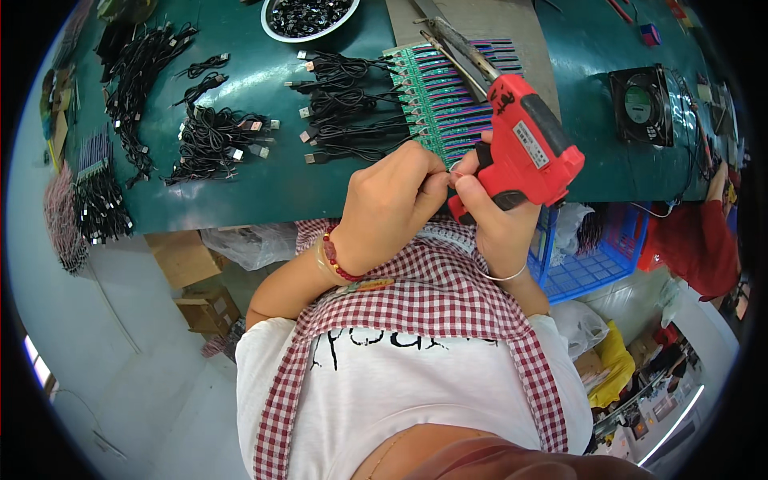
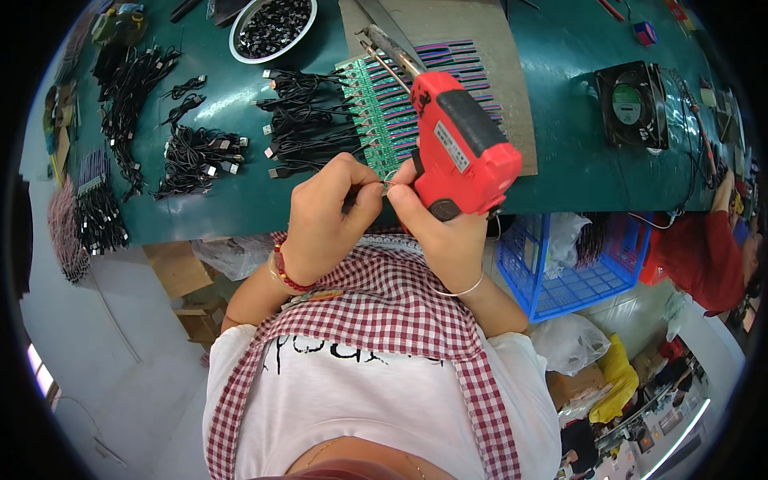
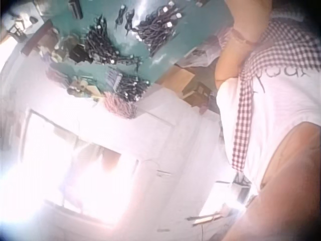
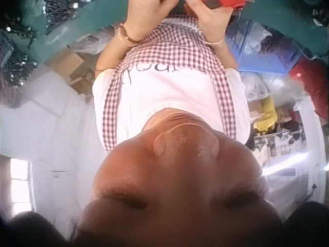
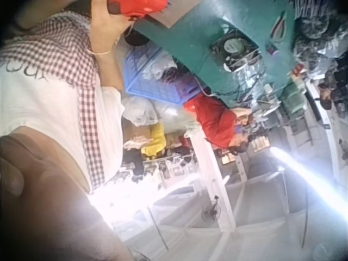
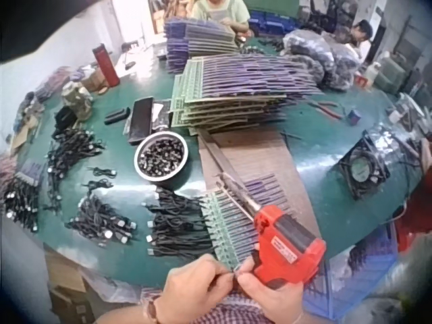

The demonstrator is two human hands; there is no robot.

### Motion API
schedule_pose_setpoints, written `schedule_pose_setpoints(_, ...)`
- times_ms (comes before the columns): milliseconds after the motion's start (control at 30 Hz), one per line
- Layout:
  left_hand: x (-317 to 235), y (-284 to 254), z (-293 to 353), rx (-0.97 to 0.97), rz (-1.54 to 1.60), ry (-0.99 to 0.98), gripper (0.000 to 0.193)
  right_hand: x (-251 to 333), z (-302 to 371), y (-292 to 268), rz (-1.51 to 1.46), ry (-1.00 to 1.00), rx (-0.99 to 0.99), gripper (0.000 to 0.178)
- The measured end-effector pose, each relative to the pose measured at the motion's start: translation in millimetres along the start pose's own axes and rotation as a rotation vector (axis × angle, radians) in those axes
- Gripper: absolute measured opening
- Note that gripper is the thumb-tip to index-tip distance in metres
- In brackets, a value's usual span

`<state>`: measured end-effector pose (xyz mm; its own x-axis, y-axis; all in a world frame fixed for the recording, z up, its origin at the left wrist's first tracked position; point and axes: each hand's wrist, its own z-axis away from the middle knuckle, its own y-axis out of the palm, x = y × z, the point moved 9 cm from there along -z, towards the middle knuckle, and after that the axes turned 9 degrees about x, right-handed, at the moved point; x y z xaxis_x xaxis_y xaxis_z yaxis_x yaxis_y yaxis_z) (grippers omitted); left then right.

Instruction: The person solders cable wires onto circuit boards using a soldering gun, positioning the wires against the boards and applying the tip. They then pick up, organize, and inspect the circuit boards and cables on the work table.

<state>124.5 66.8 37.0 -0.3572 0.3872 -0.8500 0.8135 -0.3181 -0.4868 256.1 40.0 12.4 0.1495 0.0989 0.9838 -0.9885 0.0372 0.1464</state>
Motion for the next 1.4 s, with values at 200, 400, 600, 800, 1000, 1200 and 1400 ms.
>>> schedule_pose_setpoints(200,-8,1,0,0.046,-0.085,0.102,0.015,-1,-1,-8,-0.041,0.000,-0.042,0.048)
schedule_pose_setpoints(400,-4,-3,-4,0.031,0.064,0.061,0.013,-11,-2,-14,-0.012,0.062,0.093,0.041)
schedule_pose_setpoints(600,-5,-1,-2,0.003,0.003,0.051,0.015,-5,0,-17,-0.242,0.015,-0.069,0.029)
schedule_pose_setpoints(800,-10,3,-3,0.044,-0.070,0.112,0.015,6,-1,-12,0.154,-0.035,0.008,0.009)
schedule_pose_setpoints(1000,11,-11,-14,0.042,-0.326,0.072,0.013,15,-2,-50,0.097,-0.062,-0.190,0.040)
schedule_pose_setpoints(1200,30,5,-16,0.073,-0.340,0.049,0.012,-3,33,-73,0.040,-0.009,-0.111,0.037)
schedule_pose_setpoints(1400,30,8,-17,0.073,-0.432,0.057,0.010,-27,73,-87,0.033,0.038,0.019,0.043)
